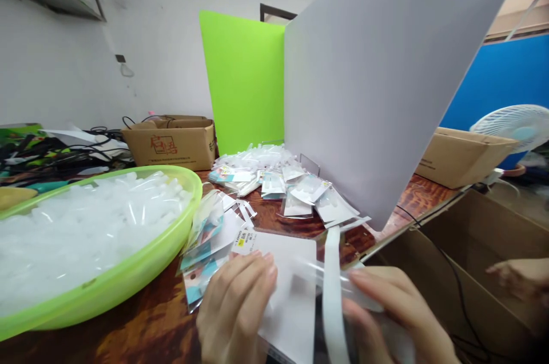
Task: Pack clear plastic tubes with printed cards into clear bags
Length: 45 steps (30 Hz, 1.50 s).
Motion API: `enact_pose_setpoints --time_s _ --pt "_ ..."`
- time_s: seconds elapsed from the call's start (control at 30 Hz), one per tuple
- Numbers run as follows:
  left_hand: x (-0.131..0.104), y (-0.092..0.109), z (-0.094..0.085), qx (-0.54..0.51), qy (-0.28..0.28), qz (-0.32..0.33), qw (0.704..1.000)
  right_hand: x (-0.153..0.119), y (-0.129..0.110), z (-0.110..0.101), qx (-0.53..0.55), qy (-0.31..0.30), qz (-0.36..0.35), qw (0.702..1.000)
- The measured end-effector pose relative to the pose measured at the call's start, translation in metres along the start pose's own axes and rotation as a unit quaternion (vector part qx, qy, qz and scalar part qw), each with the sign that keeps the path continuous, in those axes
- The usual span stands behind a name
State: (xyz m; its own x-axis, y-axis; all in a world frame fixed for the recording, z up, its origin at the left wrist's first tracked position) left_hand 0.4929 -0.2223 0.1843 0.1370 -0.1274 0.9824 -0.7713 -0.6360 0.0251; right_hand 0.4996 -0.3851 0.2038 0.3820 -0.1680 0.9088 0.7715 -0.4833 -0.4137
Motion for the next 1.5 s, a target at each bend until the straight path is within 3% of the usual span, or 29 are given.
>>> enact_pose_setpoints --time_s 0.13,0.2,0.27,0.4,0.5,0.67,0.77,0.83,0.9,0.97,1.03,1.1,1.17,1.27,1.33,1.43,1.5 --pt "-0.006 -0.002 0.000 0.058 -0.026 0.027 0.998 0.004 -0.005 0.037 -0.002 -0.217 -0.041 0.975" --pt "-0.010 -0.007 0.001 0.073 -0.049 0.029 0.996 0.000 -0.005 0.048 0.013 -0.268 -0.045 0.962" --pt "-0.014 -0.010 0.002 0.070 -0.074 0.031 0.994 -0.002 0.000 0.048 0.029 -0.249 -0.022 0.968" --pt "-0.022 -0.025 -0.001 0.119 -0.070 -0.039 0.990 -0.003 0.010 0.033 0.025 -0.127 0.039 0.991" --pt "-0.026 -0.032 0.001 0.121 -0.088 -0.083 0.985 -0.004 -0.002 0.027 0.002 -0.082 -0.026 0.996" --pt "-0.022 -0.036 0.003 0.011 -0.092 -0.111 0.990 -0.014 -0.013 0.019 -0.111 0.011 -0.081 0.990" --pt "-0.024 -0.045 0.000 -0.014 -0.105 -0.140 0.984 -0.015 -0.020 0.032 -0.130 -0.075 -0.124 0.981" --pt "-0.025 -0.044 -0.005 0.012 -0.103 -0.122 0.987 -0.015 -0.023 0.044 -0.118 -0.166 -0.137 0.969" --pt "-0.026 -0.040 -0.012 0.046 -0.089 -0.089 0.991 -0.013 -0.022 0.046 -0.072 -0.194 -0.124 0.971" --pt "-0.025 -0.035 -0.020 0.088 -0.058 -0.066 0.992 -0.012 -0.011 0.051 -0.023 -0.207 -0.064 0.976" --pt "-0.024 -0.031 -0.026 0.132 -0.036 -0.043 0.990 -0.018 0.012 0.060 0.007 -0.219 0.043 0.975" --pt "-0.025 -0.027 -0.024 0.171 -0.055 -0.013 0.984 -0.032 0.032 0.075 0.024 -0.263 0.121 0.957" --pt "-0.027 -0.028 -0.017 0.186 -0.096 0.001 0.978 -0.044 0.040 0.082 0.044 -0.269 0.129 0.953" --pt "-0.030 -0.036 -0.014 0.170 -0.125 -0.038 0.977 -0.046 0.037 0.064 0.025 -0.174 0.067 0.982" --pt "-0.030 -0.035 -0.012 0.144 -0.131 -0.047 0.980 -0.044 0.021 0.054 0.008 -0.150 -0.031 0.988" --pt "-0.030 -0.023 -0.007 0.115 -0.137 -0.005 0.984 -0.046 -0.003 0.066 -0.008 -0.274 -0.166 0.947" --pt "-0.031 -0.017 -0.005 0.115 -0.145 0.011 0.983 -0.048 -0.005 0.074 -0.034 -0.349 -0.174 0.920"
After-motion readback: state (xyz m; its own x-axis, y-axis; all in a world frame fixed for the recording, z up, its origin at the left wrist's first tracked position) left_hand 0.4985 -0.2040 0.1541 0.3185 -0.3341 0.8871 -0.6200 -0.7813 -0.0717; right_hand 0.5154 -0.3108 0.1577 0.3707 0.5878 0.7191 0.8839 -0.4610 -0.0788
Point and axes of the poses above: each hand's wrist, its own x-axis towards the middle knuckle, its own z-axis out of the palm, y = z × x, the point moved 8 cm from there along x, towards the middle knuckle, and after that the axes turned 7 degrees about -x, right-handed, at the moved point
